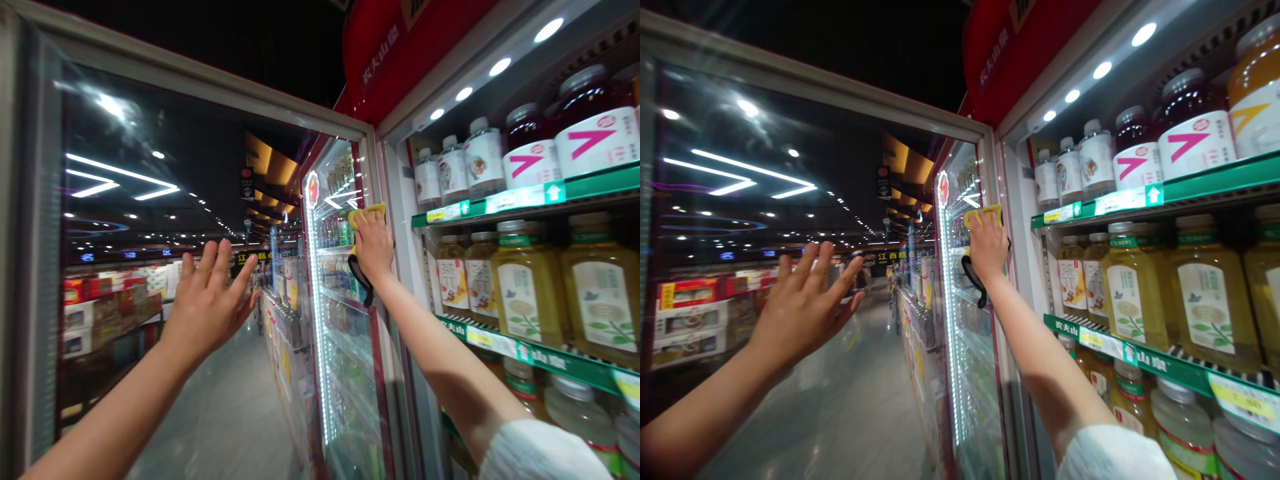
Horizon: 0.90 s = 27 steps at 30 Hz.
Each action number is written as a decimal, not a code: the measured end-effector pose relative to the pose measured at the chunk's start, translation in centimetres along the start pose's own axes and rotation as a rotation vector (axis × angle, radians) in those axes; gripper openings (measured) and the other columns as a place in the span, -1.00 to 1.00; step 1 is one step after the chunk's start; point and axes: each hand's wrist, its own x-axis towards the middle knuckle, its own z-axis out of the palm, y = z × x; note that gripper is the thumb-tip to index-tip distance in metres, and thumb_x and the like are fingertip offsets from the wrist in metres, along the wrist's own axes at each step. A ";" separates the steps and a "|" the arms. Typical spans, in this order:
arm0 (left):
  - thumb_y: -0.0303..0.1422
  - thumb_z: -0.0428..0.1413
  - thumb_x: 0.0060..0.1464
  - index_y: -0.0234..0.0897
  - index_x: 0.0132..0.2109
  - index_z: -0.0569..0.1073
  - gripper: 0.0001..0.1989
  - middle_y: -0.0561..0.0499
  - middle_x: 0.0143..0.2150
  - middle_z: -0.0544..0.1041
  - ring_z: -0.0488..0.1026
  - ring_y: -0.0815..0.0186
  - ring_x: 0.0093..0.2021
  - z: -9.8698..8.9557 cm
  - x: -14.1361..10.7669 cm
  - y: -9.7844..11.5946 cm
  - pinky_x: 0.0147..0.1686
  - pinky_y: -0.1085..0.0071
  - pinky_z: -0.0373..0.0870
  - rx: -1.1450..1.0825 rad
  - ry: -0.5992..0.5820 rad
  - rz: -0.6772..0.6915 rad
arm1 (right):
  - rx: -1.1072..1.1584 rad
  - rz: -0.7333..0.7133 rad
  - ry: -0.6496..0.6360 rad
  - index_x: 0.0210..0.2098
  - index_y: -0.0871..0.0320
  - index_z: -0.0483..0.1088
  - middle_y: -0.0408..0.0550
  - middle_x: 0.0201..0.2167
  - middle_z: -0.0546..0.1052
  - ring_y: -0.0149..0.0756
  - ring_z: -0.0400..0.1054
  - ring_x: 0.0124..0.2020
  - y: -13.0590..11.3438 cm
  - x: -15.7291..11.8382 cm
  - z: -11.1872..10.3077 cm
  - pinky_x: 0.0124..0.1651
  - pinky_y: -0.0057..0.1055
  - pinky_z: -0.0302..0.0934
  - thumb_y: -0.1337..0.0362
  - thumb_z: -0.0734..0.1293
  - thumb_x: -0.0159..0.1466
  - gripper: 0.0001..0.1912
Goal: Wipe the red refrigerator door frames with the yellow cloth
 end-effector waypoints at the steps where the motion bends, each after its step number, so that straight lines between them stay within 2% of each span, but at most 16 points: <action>1: -0.33 0.18 0.18 -0.01 0.42 0.20 -0.31 -0.19 0.53 -0.01 -0.04 -0.32 0.47 0.0 0.0 0.0 0.34 -0.46 -0.01 0.003 0.000 -0.002 | 0.006 -0.005 -0.002 0.31 0.07 0.30 0.07 0.36 0.34 0.03 0.00 0.47 0.1 -2.1 -0.1 0.40 0.17 0.02 0.33 0.16 0.43 -0.53; 3: -0.32 0.18 0.18 -0.05 0.40 0.24 -0.33 -0.21 0.53 -0.02 -0.04 -0.31 0.47 -0.1 0.0 0.0 0.33 -0.44 -0.01 0.012 -0.005 -0.006 | 0.029 -0.042 -0.019 0.31 0.02 0.30 0.05 0.36 0.34 0.01 -0.04 0.48 0.6 -6.0 -0.3 0.42 0.16 0.01 0.34 0.17 0.43 -0.52; 5: -0.31 0.19 0.18 -0.06 0.38 0.27 -0.36 -0.18 0.53 -0.01 -0.05 -0.29 0.48 -0.1 0.0 0.0 0.34 -0.43 -0.02 0.011 -0.014 -0.016 | 0.055 -0.059 -0.036 0.28 0.02 0.34 0.05 0.35 0.35 -0.01 -0.07 0.49 1.1 -7.7 -0.5 0.43 0.15 0.00 0.36 0.16 0.42 -0.53; 7: -0.31 0.19 0.17 -0.08 0.37 0.29 -0.37 -0.17 0.53 0.02 -0.07 -0.28 0.49 0.0 0.0 -0.1 0.35 -0.42 -0.04 0.003 -0.015 -0.024 | 0.084 -0.039 -0.044 0.25 0.07 0.37 0.08 0.33 0.36 0.00 -0.10 0.50 1.3 -6.5 -0.5 0.43 0.13 0.02 0.37 0.15 0.42 -0.55; 11: -0.32 0.16 0.19 -0.11 0.36 0.31 -0.40 -0.18 0.53 0.01 -0.09 -0.27 0.49 0.3 -0.1 -0.2 0.36 -0.43 -0.06 0.003 -0.011 -0.021 | 0.153 0.050 -0.029 0.26 0.13 0.35 0.14 0.32 0.36 0.01 -0.13 0.51 0.6 -0.8 0.1 0.42 0.16 0.02 0.37 0.11 0.43 -0.54; 13: -0.30 0.15 0.20 -0.11 0.35 0.31 -0.42 -0.19 0.54 -0.01 -0.10 -0.27 0.50 0.4 -0.1 -0.2 0.36 -0.43 -0.06 0.002 -0.014 -0.022 | 0.171 0.078 -0.006 0.29 0.14 0.32 0.16 0.33 0.34 0.03 -0.15 0.51 -0.5 -0.5 0.2 0.43 0.23 -0.04 0.34 0.10 0.44 -0.53; 14: -0.30 0.15 0.20 -0.12 0.35 0.32 -0.42 -0.19 0.54 -0.02 -0.10 -0.28 0.49 0.4 -0.1 -0.1 0.36 -0.44 -0.07 -0.004 -0.015 -0.025 | 0.170 0.082 0.000 0.30 0.14 0.31 0.17 0.34 0.32 0.04 -0.15 0.51 -1.0 -1.6 0.2 0.44 0.26 -0.07 0.32 0.10 0.45 -0.53; 16: -0.29 0.16 0.18 -0.13 0.34 0.33 -0.41 -0.18 0.53 0.01 -0.09 -0.29 0.49 0.3 0.0 -0.1 0.36 -0.44 -0.07 -0.023 -0.016 -0.039 | 0.161 0.066 -0.003 0.32 0.14 0.28 0.17 0.37 0.28 0.04 -0.12 0.50 -2.1 -5.6 -0.1 0.45 0.26 -0.10 0.28 0.10 0.46 -0.52; 19: -0.28 0.14 0.19 -0.06 0.36 0.30 -0.40 -0.13 0.51 0.10 -0.07 -0.23 0.50 0.0 0.1 0.1 0.37 -0.39 -0.06 -0.023 -0.026 -0.055 | 0.199 -0.017 -0.048 0.33 0.05 0.27 0.10 0.37 0.29 -0.02 -0.07 0.49 -2.6 -12.3 -0.9 0.42 0.17 0.05 0.30 0.12 0.45 -0.51; 21: -0.28 0.13 0.21 0.01 0.41 0.20 -0.35 -0.12 0.49 0.15 -0.07 -0.20 0.51 -0.1 0.1 0.2 0.37 -0.38 -0.04 0.010 -0.036 -0.048 | 0.237 -0.059 -0.070 0.33 0.00 0.28 0.05 0.36 0.32 -0.06 -0.04 0.49 -2.1 -13.8 -1.0 0.42 0.15 0.09 0.32 0.12 0.44 -0.50; 23: -0.30 0.14 0.20 0.05 0.46 0.08 -0.26 -0.14 0.49 0.16 -0.08 -0.21 0.51 -0.1 0.1 0.2 0.36 -0.40 -0.02 0.050 -0.039 -0.032 | 0.261 -0.048 -0.065 0.33 0.00 0.27 0.04 0.35 0.32 -0.08 -0.03 0.48 -1.6 -11.8 -0.7 0.42 0.13 0.10 0.32 0.10 0.44 -0.50; 27: -0.33 0.19 0.15 0.06 0.48 0.01 -0.16 -0.19 0.51 0.08 -0.08 -0.24 0.50 0.1 -0.1 0.0 0.35 -0.41 -0.01 0.075 -0.024 -0.001 | 0.249 0.057 -0.002 0.34 0.10 0.26 0.11 0.36 0.30 -0.07 -0.02 0.47 -2.3 -4.1 0.8 0.44 0.10 0.04 0.25 0.07 0.46 -0.50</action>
